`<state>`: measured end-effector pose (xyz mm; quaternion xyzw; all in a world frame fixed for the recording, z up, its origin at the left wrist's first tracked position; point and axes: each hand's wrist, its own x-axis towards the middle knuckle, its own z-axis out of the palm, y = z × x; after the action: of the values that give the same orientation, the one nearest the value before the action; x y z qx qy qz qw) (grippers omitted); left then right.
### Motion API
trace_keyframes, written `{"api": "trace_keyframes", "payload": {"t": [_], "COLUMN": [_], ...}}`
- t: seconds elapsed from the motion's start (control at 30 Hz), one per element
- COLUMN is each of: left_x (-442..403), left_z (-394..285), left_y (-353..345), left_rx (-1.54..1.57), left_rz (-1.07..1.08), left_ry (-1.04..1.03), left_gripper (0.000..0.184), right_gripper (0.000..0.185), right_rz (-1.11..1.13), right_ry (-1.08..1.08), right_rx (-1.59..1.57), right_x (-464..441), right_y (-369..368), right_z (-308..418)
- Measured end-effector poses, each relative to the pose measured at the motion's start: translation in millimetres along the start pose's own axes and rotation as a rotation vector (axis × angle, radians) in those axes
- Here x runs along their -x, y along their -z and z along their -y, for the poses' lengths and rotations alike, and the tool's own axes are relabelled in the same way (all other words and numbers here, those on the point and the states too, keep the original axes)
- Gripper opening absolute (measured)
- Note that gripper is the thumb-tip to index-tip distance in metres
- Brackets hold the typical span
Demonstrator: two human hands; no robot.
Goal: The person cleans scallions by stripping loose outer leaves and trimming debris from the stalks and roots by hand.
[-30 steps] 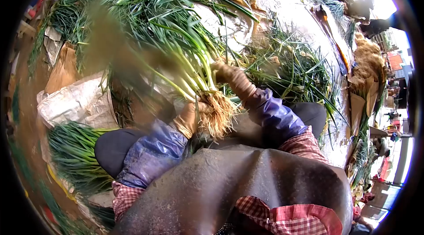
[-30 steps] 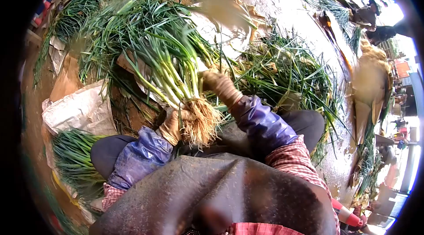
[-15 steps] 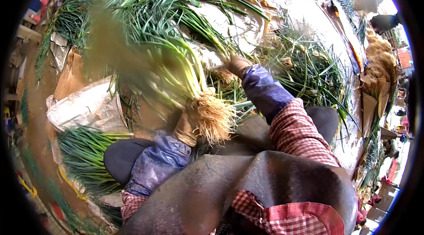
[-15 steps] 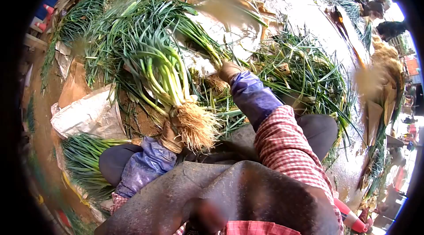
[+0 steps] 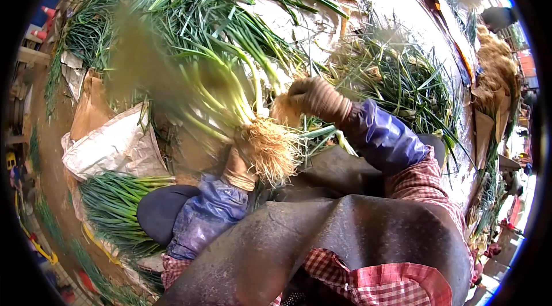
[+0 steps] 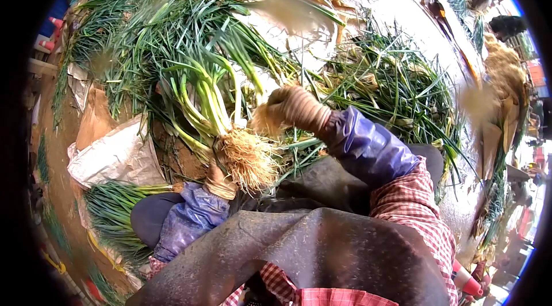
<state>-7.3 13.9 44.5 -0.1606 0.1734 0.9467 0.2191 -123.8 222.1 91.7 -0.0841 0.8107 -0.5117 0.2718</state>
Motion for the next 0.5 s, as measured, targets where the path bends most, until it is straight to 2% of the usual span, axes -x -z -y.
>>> {"api": "trace_keyframes", "payload": {"t": [0.07,0.1,0.13,0.2,0.27,0.3,0.37,0.4,0.47,0.5], "left_x": [-2,-2,1,4,1,4,1,0,0,1], "left_z": [1,-5,-6,-7,-8,-8,-8,-7,-8,-4], "left_y": [4,-6,-13,-20,-14,-17,-12,-4,-1,10], "left_rx": [-0.032,0.071,0.065,0.098,0.113,0.16,0.257,0.257,0.205,-0.071], "left_rz": [-0.042,-0.047,-0.048,-0.112,-0.054,0.035,0.264,0.269,0.161,0.227], "left_ry": [0.001,0.115,0.116,0.054,0.067,0.063,0.07,0.07,0.051,-0.064], "left_gripper": [0.048,0.047,0.047,0.048,0.051,0.052,0.056,0.056,0.055,0.049], "right_gripper": [0.011,0.01,0.01,0.014,0.038,0.048,0.05,0.049,0.043,0.038], "right_rz": [0.151,0.122,0.093,0.156,0.11,0.101,0.209,0.287,0.233,0.179], "right_ry": [-0.034,0.116,0.264,0.298,-0.159,-0.213,-0.336,-0.403,-0.331,-0.261], "right_rx": [-0.181,-0.124,-0.07,-0.155,-0.398,-0.443,-0.723,-0.857,-0.949,-1.038], "right_x": [12,13,10,10,8,-4,-28,-40,-61,-70], "right_y": [-18,-29,-38,-36,-26,-28,-38,-42,-54,-54], "right_z": [11,3,-9,-4,3,-10,-34,-39,-43,-44]}}
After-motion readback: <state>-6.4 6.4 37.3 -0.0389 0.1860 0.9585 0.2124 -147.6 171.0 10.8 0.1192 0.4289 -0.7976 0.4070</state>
